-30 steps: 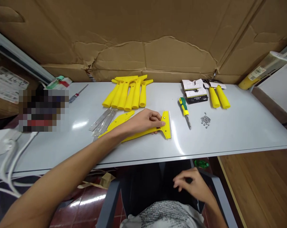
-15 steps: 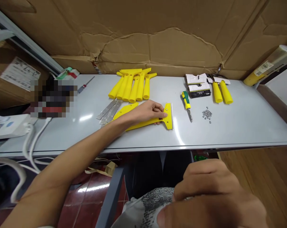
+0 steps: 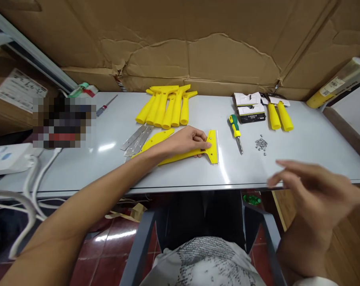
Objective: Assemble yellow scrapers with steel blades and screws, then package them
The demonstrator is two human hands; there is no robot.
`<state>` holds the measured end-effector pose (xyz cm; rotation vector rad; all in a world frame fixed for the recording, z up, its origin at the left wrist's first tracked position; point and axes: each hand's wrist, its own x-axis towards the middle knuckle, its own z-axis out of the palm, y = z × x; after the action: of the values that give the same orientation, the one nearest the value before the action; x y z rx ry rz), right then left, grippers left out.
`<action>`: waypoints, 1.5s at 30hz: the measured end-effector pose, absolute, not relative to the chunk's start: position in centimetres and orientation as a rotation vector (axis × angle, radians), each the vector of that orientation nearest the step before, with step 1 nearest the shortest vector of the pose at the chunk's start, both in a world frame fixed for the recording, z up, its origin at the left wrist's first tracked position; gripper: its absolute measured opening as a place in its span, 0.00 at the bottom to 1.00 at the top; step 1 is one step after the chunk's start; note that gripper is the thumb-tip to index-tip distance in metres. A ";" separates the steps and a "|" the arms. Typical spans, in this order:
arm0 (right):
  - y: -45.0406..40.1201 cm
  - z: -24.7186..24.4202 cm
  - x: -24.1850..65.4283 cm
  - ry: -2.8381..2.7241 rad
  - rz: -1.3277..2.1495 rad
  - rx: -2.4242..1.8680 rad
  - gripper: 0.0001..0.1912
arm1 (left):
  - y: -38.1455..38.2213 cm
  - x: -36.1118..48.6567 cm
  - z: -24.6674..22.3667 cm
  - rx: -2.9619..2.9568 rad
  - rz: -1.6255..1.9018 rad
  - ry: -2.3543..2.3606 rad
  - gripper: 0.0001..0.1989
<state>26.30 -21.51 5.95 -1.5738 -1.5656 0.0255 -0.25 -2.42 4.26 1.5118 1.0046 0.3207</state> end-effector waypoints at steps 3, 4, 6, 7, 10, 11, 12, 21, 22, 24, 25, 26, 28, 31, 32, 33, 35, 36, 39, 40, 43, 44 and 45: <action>-17.5 3.4 30.2 -1.336 0.172 -1.858 0.14 | -2.5 -0.1 4.5 1.509 0.310 1.018 0.22; -16.5 2.6 31.2 -1.390 0.256 -1.936 0.16 | -2.5 -0.1 4.6 1.508 0.309 1.022 0.23; -15.1 1.3 32.5 -1.441 0.322 -2.022 0.17 | -2.5 -0.1 4.7 1.517 0.299 1.037 0.23; -14.8 0.8 32.9 -1.447 0.316 -2.039 0.17 | -2.5 -0.1 4.8 1.526 0.292 1.046 0.22; -14.4 -0.1 33.6 -1.388 0.256 -2.051 0.15 | -2.5 -0.1 4.9 1.543 0.280 1.060 0.22; -14.3 -0.3 33.8 -1.371 0.249 -2.048 0.15 | -2.5 -0.1 4.9 1.542 0.279 1.059 0.21; -14.2 -0.4 34.1 -1.361 0.248 -2.043 0.16 | -2.5 -0.1 4.8 1.535 0.281 1.053 0.21; -13.7 -0.2 33.8 -1.460 0.121 -2.037 0.15 | -2.4 -0.2 4.5 1.552 0.286 1.021 0.20; -13.7 -0.3 33.5 -1.466 0.089 -2.046 0.14 | -2.3 -0.3 4.4 1.562 0.286 1.020 0.20; -13.8 -0.4 33.0 -1.449 0.037 -2.078 0.12 | -2.3 -0.3 4.3 1.575 0.288 1.010 0.21; -13.7 -0.5 32.8 -1.440 0.017 -2.093 0.11 | -2.2 -0.3 4.3 1.574 0.289 1.003 0.21; -13.6 -0.6 32.7 -1.440 -0.001 -2.101 0.10 | -2.2 -0.3 4.3 1.568 0.289 0.998 0.21; -13.5 -0.8 32.8 -1.471 -0.022 -2.094 0.10 | -2.3 -0.4 4.3 1.556 0.293 1.001 0.21; -13.3 -1.0 33.2 -1.538 -0.016 -2.054 0.12 | -2.4 -0.3 4.5 1.562 0.293 1.020 0.20; -13.3 -1.1 33.2 -1.559 -0.019 -2.036 0.12 | -2.5 -0.2 4.6 1.565 0.293 1.024 0.20; -13.4 -1.1 33.2 -1.573 -0.031 -2.012 0.13 | -2.5 -0.2 4.7 1.561 0.294 1.025 0.20; -13.6 -1.0 32.9 -1.549 -0.079 -1.943 0.12 | -2.6 -0.1 4.9 1.544 0.296 1.024 0.20; -13.7 -0.7 32.6 -1.507 -0.109 -1.891 0.12 | -2.6 -0.1 5.0 1.539 0.296 1.024 0.20; -13.5 0.9 31.1 -1.404 -0.140 -1.669 0.08 | -2.7 -0.1 4.9 1.564 0.294 1.029 0.19; -13.2 1.6 30.3 -1.421 -0.105 -1.587 0.07 | -2.7 -0.2 4.8 1.581 0.295 1.028 0.18; -10.8 4.0 27.7 -1.583 0.150 -1.359 0.04 | -2.6 -0.3 4.2 1.603 0.314 1.004 0.18; -9.6 4.7 26.9 -1.646 0.240 -1.294 0.06 | -2.5 -0.3 4.0 1.601 0.322 0.994 0.18; -8.3 5.1 26.0 -1.722 0.309 -1.239 0.07 | -2.5 -0.4 3.8 1.593 0.331 0.984 0.18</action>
<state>26.03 -8.27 5.13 -1.2387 -1.7217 0.3087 -0.35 -2.47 3.84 1.5933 0.9844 0.3310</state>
